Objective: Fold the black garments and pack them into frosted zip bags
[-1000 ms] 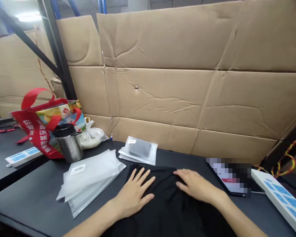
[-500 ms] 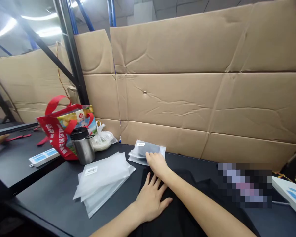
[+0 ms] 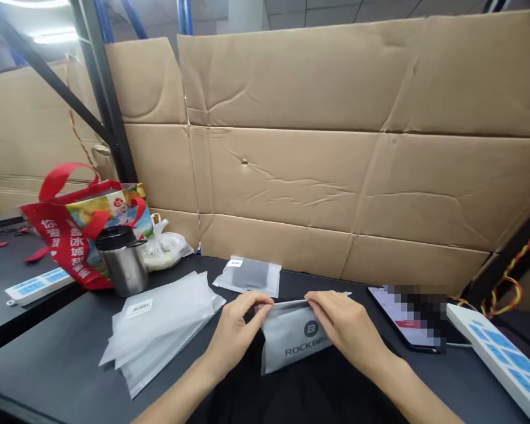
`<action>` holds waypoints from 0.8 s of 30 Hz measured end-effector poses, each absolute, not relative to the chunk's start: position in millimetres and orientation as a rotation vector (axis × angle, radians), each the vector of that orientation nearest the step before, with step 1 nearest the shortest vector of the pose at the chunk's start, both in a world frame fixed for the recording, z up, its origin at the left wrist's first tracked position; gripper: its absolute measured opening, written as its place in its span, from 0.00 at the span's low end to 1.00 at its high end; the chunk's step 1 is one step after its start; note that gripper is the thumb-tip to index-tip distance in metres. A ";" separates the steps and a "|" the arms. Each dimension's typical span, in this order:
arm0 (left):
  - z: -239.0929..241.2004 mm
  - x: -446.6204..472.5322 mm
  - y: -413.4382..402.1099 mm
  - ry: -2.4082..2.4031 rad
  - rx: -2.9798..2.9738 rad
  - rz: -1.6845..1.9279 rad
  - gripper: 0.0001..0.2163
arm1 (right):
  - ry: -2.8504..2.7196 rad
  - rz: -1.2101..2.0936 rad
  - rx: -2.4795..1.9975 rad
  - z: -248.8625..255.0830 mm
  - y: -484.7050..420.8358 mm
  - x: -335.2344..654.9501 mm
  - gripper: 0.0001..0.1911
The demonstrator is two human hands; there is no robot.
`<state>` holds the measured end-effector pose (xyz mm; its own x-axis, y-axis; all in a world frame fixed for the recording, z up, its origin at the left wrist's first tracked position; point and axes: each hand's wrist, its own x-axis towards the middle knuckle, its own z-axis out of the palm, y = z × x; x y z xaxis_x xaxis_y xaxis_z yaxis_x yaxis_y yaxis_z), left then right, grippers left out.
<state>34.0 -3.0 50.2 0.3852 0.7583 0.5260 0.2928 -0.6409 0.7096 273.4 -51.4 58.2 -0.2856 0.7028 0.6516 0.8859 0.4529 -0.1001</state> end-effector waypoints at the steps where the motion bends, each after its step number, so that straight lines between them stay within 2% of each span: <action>1: 49.8 36.6 -4.4 0.879 2.071 1.160 0.08 | -2.056 -0.354 -1.317 56.6 -54.6 272.6 0.12; 4: 49.9 40.2 -8.8 0.870 1.941 1.145 0.10 | -1.997 -0.351 -1.278 62.4 -58.5 271.3 0.11; 6: 52.0 40.1 -11.9 0.893 1.959 1.155 0.07 | -1.974 -0.349 -1.242 70.1 -59.6 270.1 0.11; 11: 54.0 42.6 -22.3 0.855 2.137 1.237 0.07 | -2.056 -0.214 -1.063 82.1 -65.6 249.9 0.10; 17: 41.4 42.3 -33.3 0.825 2.187 1.110 0.03 | -2.161 -0.150 -0.990 71.5 -71.6 221.2 0.05; 19: 37.6 40.5 -34.3 0.826 2.190 1.114 0.05 | -2.169 -0.168 -0.992 67.9 -72.0 216.8 0.02; 24: 40.3 35.9 -28.7 0.748 2.283 1.173 0.07 | -2.196 -0.203 -1.005 70.8 -74.4 225.5 0.06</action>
